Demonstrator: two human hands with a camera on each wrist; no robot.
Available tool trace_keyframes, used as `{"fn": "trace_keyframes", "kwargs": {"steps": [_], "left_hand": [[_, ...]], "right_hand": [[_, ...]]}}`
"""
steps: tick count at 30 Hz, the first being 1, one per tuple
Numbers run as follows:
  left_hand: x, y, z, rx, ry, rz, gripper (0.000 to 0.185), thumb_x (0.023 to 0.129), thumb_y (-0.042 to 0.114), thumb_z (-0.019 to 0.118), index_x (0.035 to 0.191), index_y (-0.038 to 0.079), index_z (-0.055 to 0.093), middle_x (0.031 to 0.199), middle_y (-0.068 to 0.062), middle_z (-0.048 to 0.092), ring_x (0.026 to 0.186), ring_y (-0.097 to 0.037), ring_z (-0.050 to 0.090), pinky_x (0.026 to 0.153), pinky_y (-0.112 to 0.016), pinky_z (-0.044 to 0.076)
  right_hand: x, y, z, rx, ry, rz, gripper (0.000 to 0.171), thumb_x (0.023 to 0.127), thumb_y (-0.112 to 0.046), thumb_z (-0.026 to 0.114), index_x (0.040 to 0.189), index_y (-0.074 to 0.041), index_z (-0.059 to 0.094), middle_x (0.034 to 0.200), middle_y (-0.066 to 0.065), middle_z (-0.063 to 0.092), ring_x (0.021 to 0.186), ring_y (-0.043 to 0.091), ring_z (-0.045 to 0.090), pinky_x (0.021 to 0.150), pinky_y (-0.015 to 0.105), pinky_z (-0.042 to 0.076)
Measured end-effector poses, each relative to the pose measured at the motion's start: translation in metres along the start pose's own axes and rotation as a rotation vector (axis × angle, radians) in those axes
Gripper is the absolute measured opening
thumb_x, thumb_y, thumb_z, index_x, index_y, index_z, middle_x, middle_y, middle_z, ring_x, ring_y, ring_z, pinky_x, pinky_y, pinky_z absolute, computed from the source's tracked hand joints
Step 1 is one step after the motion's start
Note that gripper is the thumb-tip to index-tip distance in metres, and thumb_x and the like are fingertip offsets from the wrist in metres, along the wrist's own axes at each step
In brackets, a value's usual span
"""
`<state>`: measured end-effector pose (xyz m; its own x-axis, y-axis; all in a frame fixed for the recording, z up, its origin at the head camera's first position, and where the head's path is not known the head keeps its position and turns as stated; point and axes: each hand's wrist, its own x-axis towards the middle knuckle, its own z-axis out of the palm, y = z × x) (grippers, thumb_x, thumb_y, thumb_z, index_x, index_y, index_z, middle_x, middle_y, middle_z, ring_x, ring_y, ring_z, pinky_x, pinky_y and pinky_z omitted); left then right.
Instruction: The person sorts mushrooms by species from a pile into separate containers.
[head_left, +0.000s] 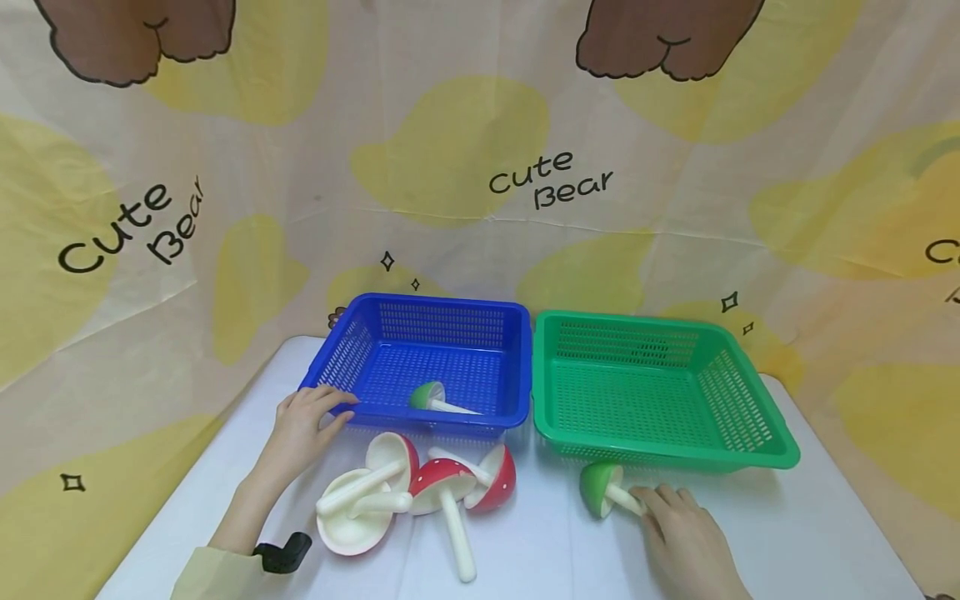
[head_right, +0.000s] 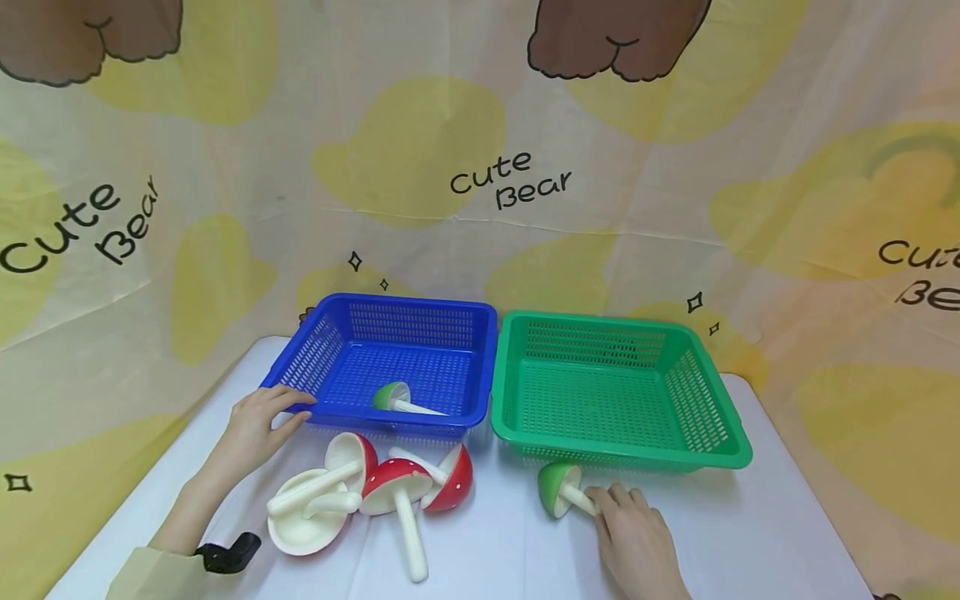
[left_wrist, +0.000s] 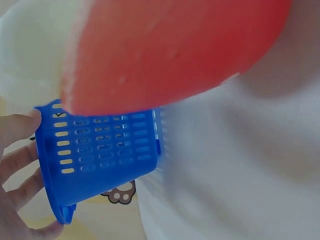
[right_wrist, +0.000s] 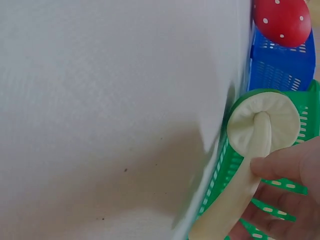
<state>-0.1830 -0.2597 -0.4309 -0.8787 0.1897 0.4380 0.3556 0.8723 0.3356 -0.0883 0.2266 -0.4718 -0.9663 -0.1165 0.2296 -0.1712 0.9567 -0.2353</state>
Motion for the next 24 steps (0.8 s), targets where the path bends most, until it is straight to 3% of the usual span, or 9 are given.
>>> {"fn": "trace_keyframes", "kwargs": {"steps": [5,16,24], "left_hand": [[0.0,-0.001,0.0,0.001,0.006,0.003,0.015,0.085,0.01,0.07,0.099,0.013,0.07,0.099,-0.007,0.068,0.097,-0.031,0.056,0.091,-0.067,0.032],[0.0,-0.001,0.0,-0.003,-0.005,-0.003,0.014,0.085,0.011,0.07,0.1,0.013,0.07,0.099,-0.008,0.068,0.098,-0.032,0.056,0.092,-0.067,0.031],[0.0,0.0,-0.001,-0.001,-0.008,-0.007,0.014,0.086,0.012,0.07,0.1,0.013,0.07,0.099,-0.008,0.068,0.098,-0.031,0.056,0.093,-0.068,0.031]], "right_hand": [[-0.004,-0.005,-0.005,0.004,-0.013,-0.012,0.028,0.079,-0.006,0.073,0.105,-0.016,0.07,0.085,-0.008,0.062,0.077,0.008,0.049,0.059,0.024,0.039],[-0.001,-0.018,-0.021,-0.061,0.132,-0.18,0.035,0.07,-0.007,0.082,0.1,-0.02,0.07,0.079,-0.017,0.054,0.073,0.002,0.046,0.059,0.021,0.041],[0.012,-0.03,-0.042,-0.066,0.244,-0.337,0.037,0.067,-0.003,0.079,0.1,-0.019,0.071,0.08,-0.015,0.057,0.074,0.003,0.048,0.058,0.019,0.043]]}}
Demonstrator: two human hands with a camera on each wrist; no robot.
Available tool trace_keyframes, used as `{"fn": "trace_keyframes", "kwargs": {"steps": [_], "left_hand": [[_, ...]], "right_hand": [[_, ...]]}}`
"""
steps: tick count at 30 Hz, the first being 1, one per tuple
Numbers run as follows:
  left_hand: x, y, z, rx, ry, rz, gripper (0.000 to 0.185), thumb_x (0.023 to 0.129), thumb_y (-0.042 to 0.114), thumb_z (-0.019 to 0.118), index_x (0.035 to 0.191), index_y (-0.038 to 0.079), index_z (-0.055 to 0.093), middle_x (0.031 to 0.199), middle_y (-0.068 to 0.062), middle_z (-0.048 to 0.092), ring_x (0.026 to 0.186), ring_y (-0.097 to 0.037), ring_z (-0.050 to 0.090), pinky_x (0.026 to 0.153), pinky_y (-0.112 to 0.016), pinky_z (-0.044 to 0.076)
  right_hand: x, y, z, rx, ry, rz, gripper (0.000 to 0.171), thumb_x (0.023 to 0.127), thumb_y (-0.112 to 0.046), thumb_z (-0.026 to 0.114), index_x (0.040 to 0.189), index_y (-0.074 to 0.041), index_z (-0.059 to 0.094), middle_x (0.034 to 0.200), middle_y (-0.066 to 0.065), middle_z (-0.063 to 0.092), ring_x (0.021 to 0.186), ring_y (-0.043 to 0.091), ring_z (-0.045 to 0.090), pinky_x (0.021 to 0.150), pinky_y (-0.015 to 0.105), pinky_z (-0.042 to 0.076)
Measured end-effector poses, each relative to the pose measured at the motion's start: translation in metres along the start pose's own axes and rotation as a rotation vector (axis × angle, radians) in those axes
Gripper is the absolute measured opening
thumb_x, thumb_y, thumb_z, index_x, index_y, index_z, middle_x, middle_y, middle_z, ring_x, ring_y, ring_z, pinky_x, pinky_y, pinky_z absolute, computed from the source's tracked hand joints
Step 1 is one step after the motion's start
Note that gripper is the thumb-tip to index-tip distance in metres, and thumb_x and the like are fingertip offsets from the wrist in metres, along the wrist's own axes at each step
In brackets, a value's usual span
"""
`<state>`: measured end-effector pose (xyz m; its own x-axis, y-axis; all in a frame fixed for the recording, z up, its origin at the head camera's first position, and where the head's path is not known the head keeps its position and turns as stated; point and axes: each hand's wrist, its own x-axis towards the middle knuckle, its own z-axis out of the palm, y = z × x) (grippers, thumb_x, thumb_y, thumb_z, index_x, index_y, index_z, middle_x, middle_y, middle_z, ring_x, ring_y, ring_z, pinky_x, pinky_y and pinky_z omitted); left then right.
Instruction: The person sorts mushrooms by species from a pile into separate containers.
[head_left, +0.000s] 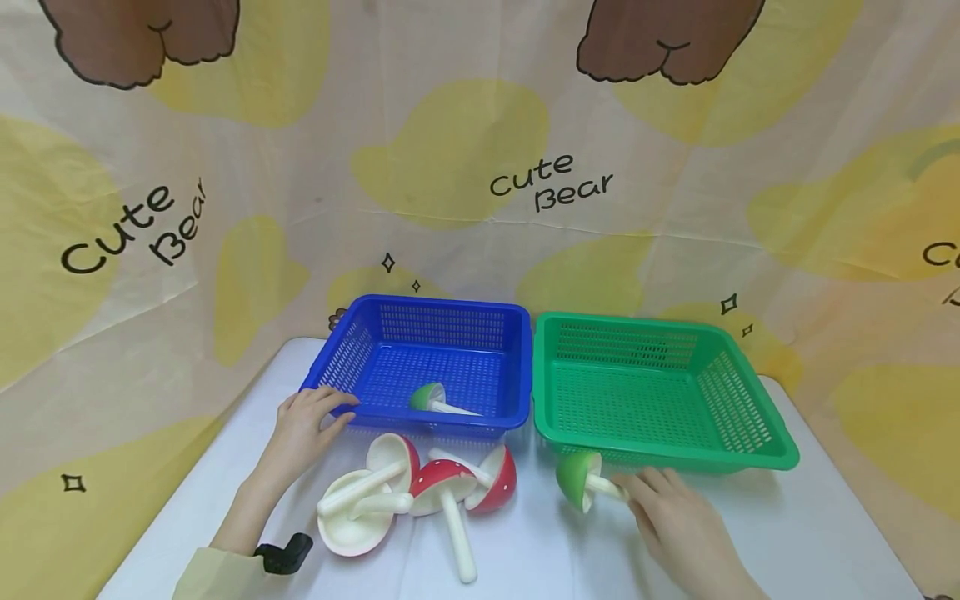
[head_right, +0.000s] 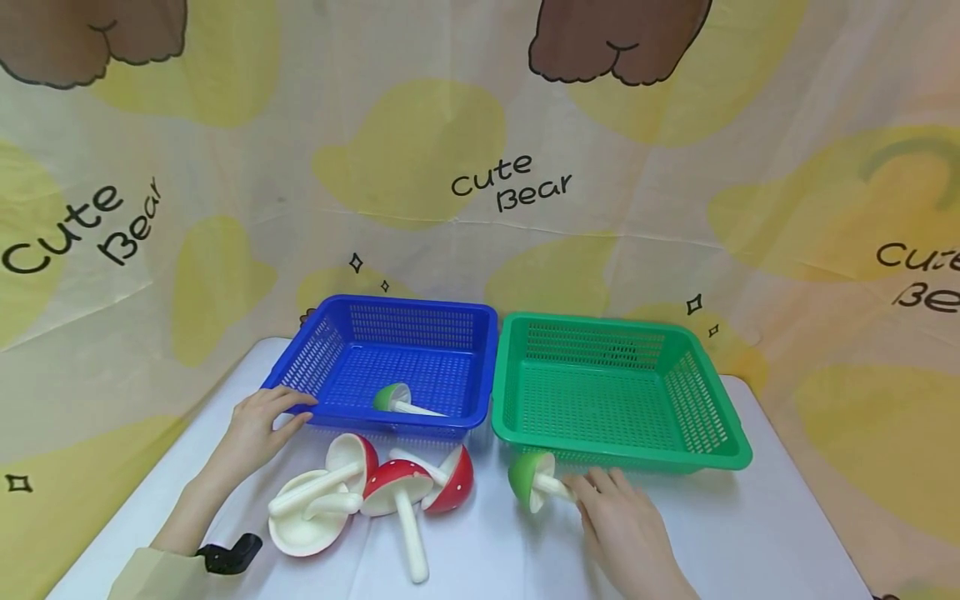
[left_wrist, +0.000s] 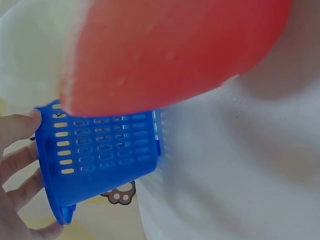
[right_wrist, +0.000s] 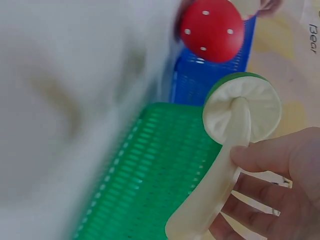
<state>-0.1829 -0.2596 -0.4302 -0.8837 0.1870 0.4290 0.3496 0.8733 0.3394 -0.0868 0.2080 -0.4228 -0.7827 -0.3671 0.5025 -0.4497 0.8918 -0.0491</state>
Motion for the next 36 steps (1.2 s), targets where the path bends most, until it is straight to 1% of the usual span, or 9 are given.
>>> {"fn": "trace_keyframes", "kwargs": {"steps": [2,5,7,10,14,19,23,28,36], "left_hand": [[-0.001,0.0,0.0,0.001,0.003,0.001,0.014,0.086,0.012,0.07,0.1,0.013,0.07,0.099,-0.008,0.068,0.098,-0.031,0.056,0.093,-0.068,0.031],[-0.001,0.0,0.0,0.004,0.015,0.008,0.014,0.085,0.011,0.07,0.099,0.013,0.07,0.098,-0.007,0.068,0.097,-0.031,0.056,0.092,-0.067,0.032],[-0.001,-0.001,0.0,0.007,0.023,0.015,0.014,0.085,0.011,0.071,0.099,0.013,0.07,0.097,-0.006,0.068,0.097,-0.031,0.057,0.092,-0.067,0.033],[-0.001,-0.002,-0.001,0.01,0.021,0.015,0.014,0.085,0.012,0.07,0.099,0.013,0.07,0.097,-0.006,0.068,0.097,-0.031,0.057,0.092,-0.067,0.033],[-0.001,-0.004,-0.002,0.009,0.007,0.003,0.014,0.086,0.012,0.069,0.1,0.013,0.07,0.098,-0.006,0.068,0.098,-0.032,0.056,0.092,-0.067,0.032],[-0.002,-0.006,-0.002,0.005,0.012,0.004,0.014,0.086,0.012,0.07,0.099,0.013,0.07,0.098,-0.006,0.068,0.098,-0.032,0.056,0.092,-0.068,0.032],[-0.002,-0.006,-0.001,-0.001,0.026,0.011,0.014,0.085,0.012,0.071,0.099,0.013,0.07,0.098,-0.006,0.068,0.097,-0.031,0.056,0.093,-0.067,0.032],[0.0,-0.005,0.0,-0.008,0.023,0.015,0.014,0.086,0.014,0.07,0.1,0.013,0.07,0.099,-0.006,0.068,0.098,-0.03,0.056,0.094,-0.067,0.031],[-0.001,-0.004,0.001,-0.009,0.013,0.01,0.015,0.086,0.015,0.07,0.101,0.014,0.07,0.1,-0.005,0.068,0.098,-0.029,0.056,0.096,-0.068,0.03]], "right_hand": [[0.007,-0.002,-0.005,0.013,0.01,-0.018,0.037,0.069,-0.003,0.077,0.101,-0.019,0.07,0.08,-0.014,0.058,0.074,0.004,0.047,0.057,0.018,0.041],[0.018,-0.007,-0.012,0.019,-0.002,-0.02,0.035,0.072,-0.004,0.076,0.104,-0.019,0.07,0.081,-0.014,0.06,0.073,0.003,0.046,0.056,0.017,0.041],[0.026,-0.012,-0.017,0.017,-0.027,-0.001,0.035,0.074,-0.005,0.077,0.105,-0.021,0.07,0.082,-0.014,0.06,0.073,0.003,0.046,0.056,0.016,0.04],[0.039,-0.02,-0.022,0.022,-0.035,0.0,0.035,0.075,-0.005,0.077,0.105,-0.022,0.07,0.082,-0.014,0.061,0.072,0.003,0.046,0.054,0.015,0.039],[0.059,-0.028,-0.023,0.059,-0.004,-0.033,0.033,0.076,-0.003,0.076,0.105,-0.019,0.071,0.08,-0.011,0.061,0.069,0.004,0.043,0.051,0.013,0.034],[0.083,-0.035,-0.019,0.115,-0.005,-0.049,0.029,0.08,-0.004,0.073,0.107,-0.017,0.07,0.08,-0.009,0.062,0.069,0.005,0.044,0.05,0.012,0.033],[0.101,-0.039,-0.015,0.212,-0.084,-0.013,0.028,0.083,-0.007,0.072,0.108,-0.017,0.07,0.077,-0.01,0.058,0.066,0.005,0.043,0.048,0.014,0.034],[0.123,-0.039,-0.008,0.342,-0.187,0.051,0.026,0.086,-0.01,0.069,0.109,-0.019,0.069,0.075,-0.01,0.057,0.061,0.005,0.042,0.047,0.018,0.035],[0.154,-0.044,0.01,0.392,-0.248,0.069,0.026,0.088,-0.012,0.065,0.113,-0.017,0.068,0.087,-0.002,0.066,0.066,0.009,0.049,0.05,0.022,0.038]]}}
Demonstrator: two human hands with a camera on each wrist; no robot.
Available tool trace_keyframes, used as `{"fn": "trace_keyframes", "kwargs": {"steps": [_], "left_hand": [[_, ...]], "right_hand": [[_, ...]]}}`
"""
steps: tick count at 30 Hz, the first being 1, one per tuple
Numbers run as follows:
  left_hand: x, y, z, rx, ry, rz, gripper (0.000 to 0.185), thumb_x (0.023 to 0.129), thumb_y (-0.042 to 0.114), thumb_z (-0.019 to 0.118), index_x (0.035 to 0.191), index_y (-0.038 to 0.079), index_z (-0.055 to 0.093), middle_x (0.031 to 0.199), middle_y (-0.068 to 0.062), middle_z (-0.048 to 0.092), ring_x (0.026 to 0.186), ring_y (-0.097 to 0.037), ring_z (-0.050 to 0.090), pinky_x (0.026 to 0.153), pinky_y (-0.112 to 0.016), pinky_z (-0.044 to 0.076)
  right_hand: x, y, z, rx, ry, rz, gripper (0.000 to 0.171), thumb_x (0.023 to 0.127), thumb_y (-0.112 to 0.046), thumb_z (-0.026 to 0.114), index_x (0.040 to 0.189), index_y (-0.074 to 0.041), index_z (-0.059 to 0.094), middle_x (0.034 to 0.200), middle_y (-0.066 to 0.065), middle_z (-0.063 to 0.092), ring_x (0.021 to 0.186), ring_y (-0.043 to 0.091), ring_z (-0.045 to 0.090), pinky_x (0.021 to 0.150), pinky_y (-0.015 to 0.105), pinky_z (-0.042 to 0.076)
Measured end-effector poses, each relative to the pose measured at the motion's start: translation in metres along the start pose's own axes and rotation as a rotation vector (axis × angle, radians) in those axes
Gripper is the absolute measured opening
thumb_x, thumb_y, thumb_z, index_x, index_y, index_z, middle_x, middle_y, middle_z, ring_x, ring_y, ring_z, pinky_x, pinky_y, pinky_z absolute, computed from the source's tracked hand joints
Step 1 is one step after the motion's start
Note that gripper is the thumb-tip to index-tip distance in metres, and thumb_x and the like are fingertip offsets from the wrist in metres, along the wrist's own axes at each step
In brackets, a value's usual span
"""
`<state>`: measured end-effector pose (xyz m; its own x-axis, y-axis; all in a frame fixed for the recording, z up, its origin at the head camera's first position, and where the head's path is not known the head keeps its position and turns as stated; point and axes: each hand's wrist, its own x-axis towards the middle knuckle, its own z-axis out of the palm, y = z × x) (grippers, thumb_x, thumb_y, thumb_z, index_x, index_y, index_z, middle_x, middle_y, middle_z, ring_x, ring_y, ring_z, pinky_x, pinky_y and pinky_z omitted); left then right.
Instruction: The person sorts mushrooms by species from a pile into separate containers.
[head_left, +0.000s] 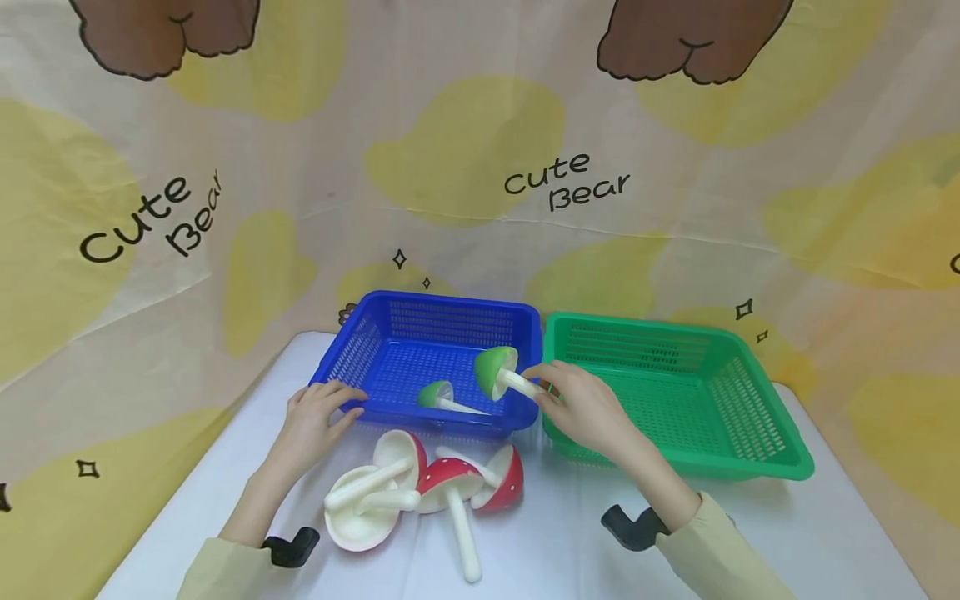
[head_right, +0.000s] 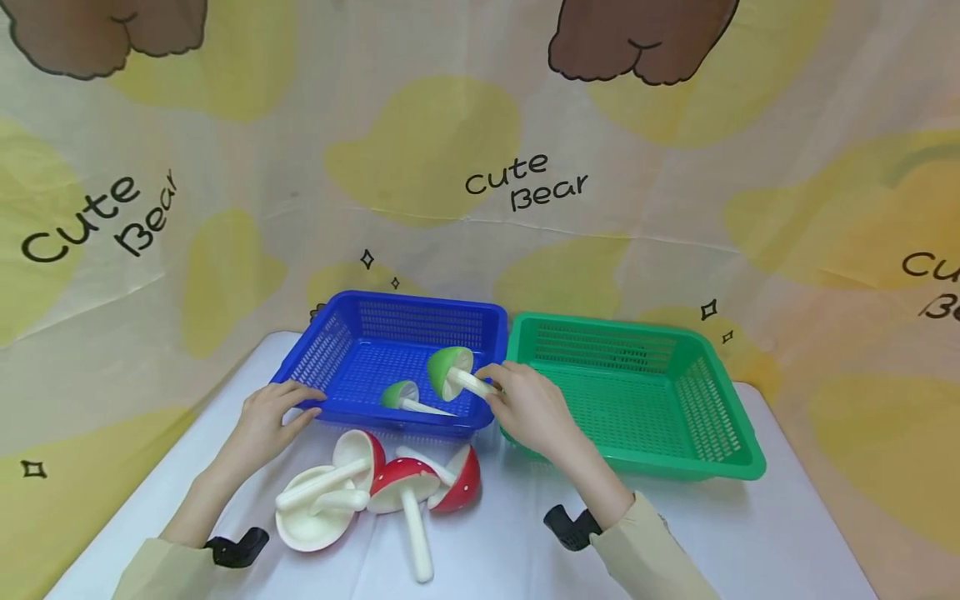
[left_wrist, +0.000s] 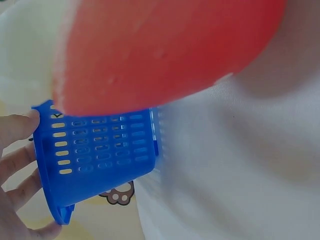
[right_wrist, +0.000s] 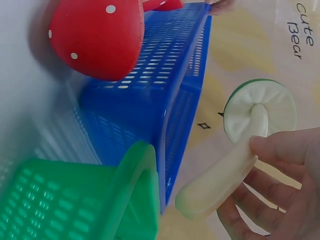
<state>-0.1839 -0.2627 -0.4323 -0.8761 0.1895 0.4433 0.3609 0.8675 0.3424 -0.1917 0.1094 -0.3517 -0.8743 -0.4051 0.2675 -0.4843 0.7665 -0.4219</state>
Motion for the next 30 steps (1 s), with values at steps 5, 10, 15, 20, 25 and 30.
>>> {"fn": "trace_keyframes", "kwargs": {"steps": [5,10,15,20,25,30], "left_hand": [[0.001,0.002,0.0,0.0,0.0,-0.001,0.015,0.086,0.014,0.07,0.101,0.014,0.07,0.1,-0.005,0.068,0.098,-0.029,0.056,0.097,-0.068,0.029],[0.002,0.004,-0.002,0.009,0.007,0.008,0.015,0.086,0.013,0.07,0.101,0.013,0.07,0.1,-0.006,0.068,0.098,-0.029,0.056,0.096,-0.069,0.03],[0.002,0.004,-0.004,0.015,0.013,0.01,0.015,0.085,0.012,0.07,0.1,0.013,0.071,0.098,-0.005,0.068,0.097,-0.029,0.056,0.096,-0.068,0.031],[0.001,0.003,-0.003,0.013,0.014,0.006,0.016,0.085,0.011,0.071,0.1,0.014,0.071,0.099,-0.003,0.069,0.097,-0.027,0.057,0.096,-0.068,0.031],[0.001,0.001,-0.001,0.012,0.008,0.0,0.017,0.085,0.011,0.071,0.101,0.015,0.07,0.099,-0.003,0.068,0.097,-0.027,0.057,0.096,-0.067,0.032],[0.001,0.0,0.001,0.014,0.013,0.009,0.017,0.084,0.011,0.071,0.1,0.015,0.071,0.099,-0.003,0.068,0.096,-0.026,0.057,0.095,-0.067,0.033]], "right_hand": [[0.022,-0.006,0.01,-0.05,-0.01,-0.003,0.025,0.088,-0.009,0.063,0.112,-0.014,0.068,0.083,-0.001,0.063,0.063,0.011,0.047,0.048,0.021,0.037],[0.042,-0.011,0.023,-0.118,-0.008,-0.023,0.024,0.088,-0.006,0.062,0.11,-0.013,0.069,0.081,0.001,0.063,0.062,0.013,0.045,0.046,0.021,0.035],[0.058,-0.013,0.036,-0.131,-0.022,-0.028,0.025,0.089,-0.005,0.059,0.111,-0.012,0.07,0.088,0.005,0.067,0.064,0.014,0.046,0.045,0.021,0.033],[0.071,-0.012,0.047,-0.156,-0.04,-0.009,0.028,0.088,-0.004,0.058,0.112,-0.012,0.07,0.094,0.007,0.07,0.062,0.015,0.045,0.043,0.022,0.028],[0.082,-0.011,0.054,-0.167,-0.084,0.041,0.028,0.088,-0.006,0.058,0.111,-0.015,0.072,0.095,0.007,0.07,0.061,0.014,0.042,0.042,0.024,0.026],[0.092,-0.013,0.058,-0.127,-0.125,0.085,0.027,0.088,-0.007,0.059,0.111,-0.015,0.072,0.095,0.005,0.072,0.058,0.014,0.04,0.043,0.024,0.027]]}}
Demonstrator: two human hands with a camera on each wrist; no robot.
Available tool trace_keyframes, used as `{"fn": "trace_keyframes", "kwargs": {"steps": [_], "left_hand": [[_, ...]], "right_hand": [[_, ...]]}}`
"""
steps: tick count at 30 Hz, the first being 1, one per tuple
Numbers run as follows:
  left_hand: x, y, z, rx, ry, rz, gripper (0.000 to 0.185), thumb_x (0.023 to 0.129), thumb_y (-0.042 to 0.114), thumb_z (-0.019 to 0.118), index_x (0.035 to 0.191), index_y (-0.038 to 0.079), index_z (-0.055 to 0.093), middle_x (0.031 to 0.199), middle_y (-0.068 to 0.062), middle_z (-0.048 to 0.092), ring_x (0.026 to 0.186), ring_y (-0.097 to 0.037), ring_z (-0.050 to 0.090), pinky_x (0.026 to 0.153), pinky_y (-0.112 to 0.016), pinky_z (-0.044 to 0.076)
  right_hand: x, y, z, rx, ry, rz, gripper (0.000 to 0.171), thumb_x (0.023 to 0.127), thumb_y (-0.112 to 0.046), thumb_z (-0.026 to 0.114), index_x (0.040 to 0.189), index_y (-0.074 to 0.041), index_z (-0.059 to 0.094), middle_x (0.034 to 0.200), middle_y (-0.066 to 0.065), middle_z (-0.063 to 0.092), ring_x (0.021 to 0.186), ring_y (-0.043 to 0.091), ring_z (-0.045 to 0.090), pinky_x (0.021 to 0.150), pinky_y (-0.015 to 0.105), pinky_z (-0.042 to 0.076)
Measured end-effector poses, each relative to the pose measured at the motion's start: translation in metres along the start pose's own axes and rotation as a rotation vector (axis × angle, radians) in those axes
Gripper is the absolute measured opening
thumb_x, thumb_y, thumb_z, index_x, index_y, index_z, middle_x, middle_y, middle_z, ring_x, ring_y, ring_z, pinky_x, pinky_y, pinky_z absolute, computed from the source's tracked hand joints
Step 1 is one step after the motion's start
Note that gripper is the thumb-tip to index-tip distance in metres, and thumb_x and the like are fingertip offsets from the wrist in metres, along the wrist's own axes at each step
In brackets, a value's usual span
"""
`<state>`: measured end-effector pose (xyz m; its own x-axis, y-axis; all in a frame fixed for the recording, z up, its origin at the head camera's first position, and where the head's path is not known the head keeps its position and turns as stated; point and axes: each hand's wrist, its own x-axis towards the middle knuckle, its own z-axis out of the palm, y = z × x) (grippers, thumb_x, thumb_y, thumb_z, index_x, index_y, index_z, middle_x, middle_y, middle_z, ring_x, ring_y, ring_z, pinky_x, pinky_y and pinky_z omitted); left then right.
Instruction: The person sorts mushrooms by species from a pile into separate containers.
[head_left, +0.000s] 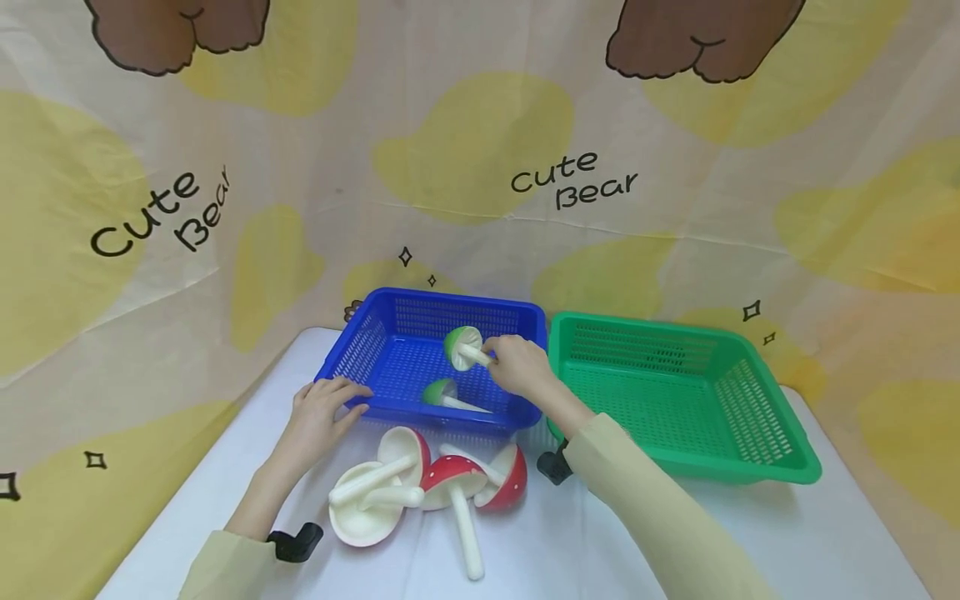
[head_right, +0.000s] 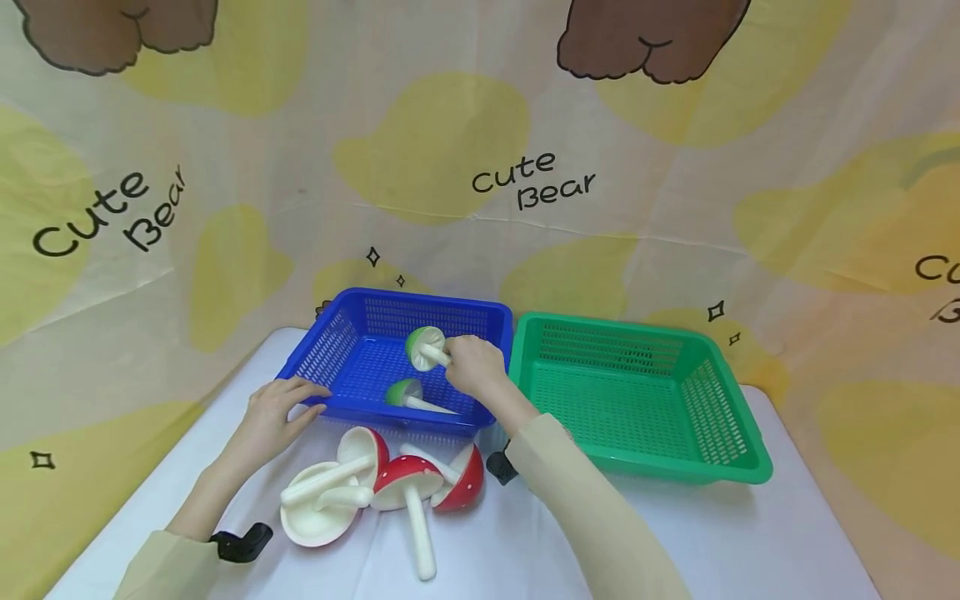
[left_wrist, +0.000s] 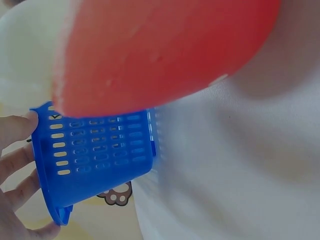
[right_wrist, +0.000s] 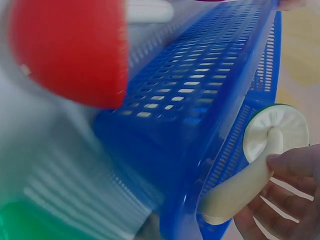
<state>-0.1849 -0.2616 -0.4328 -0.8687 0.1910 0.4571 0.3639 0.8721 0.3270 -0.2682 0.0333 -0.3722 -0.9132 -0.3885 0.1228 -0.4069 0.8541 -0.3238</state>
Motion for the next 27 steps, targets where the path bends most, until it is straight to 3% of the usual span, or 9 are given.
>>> {"fn": "trace_keyframes", "kwargs": {"steps": [9,20,27], "left_hand": [[-0.001,0.001,-0.003,-0.001,-0.016,-0.016,0.016,0.085,0.012,0.071,0.101,0.014,0.071,0.101,-0.004,0.069,0.1,-0.029,0.057,0.097,-0.069,0.031],[0.003,0.003,-0.002,0.014,-0.026,-0.014,0.016,0.085,0.012,0.071,0.101,0.014,0.071,0.101,-0.003,0.069,0.1,-0.028,0.058,0.097,-0.069,0.031],[0.002,0.003,-0.002,0.019,-0.033,-0.019,0.017,0.085,0.012,0.071,0.101,0.014,0.071,0.101,-0.003,0.069,0.1,-0.029,0.058,0.097,-0.069,0.032]], "right_hand": [[0.008,-0.005,0.021,0.074,-0.073,0.071,0.026,0.091,-0.009,0.057,0.115,-0.012,0.069,0.081,0.004,0.069,0.055,0.014,0.044,0.045,0.026,0.034],[0.007,-0.006,0.035,0.069,-0.075,0.104,0.028,0.087,-0.003,0.056,0.11,-0.009,0.069,0.087,0.007,0.071,0.061,0.017,0.053,0.048,0.029,0.041],[0.005,-0.007,0.041,0.064,-0.14,0.148,0.017,0.09,-0.007,0.057,0.103,-0.008,0.068,0.082,0.006,0.066,0.064,0.018,0.052,0.054,0.029,0.043]]}}
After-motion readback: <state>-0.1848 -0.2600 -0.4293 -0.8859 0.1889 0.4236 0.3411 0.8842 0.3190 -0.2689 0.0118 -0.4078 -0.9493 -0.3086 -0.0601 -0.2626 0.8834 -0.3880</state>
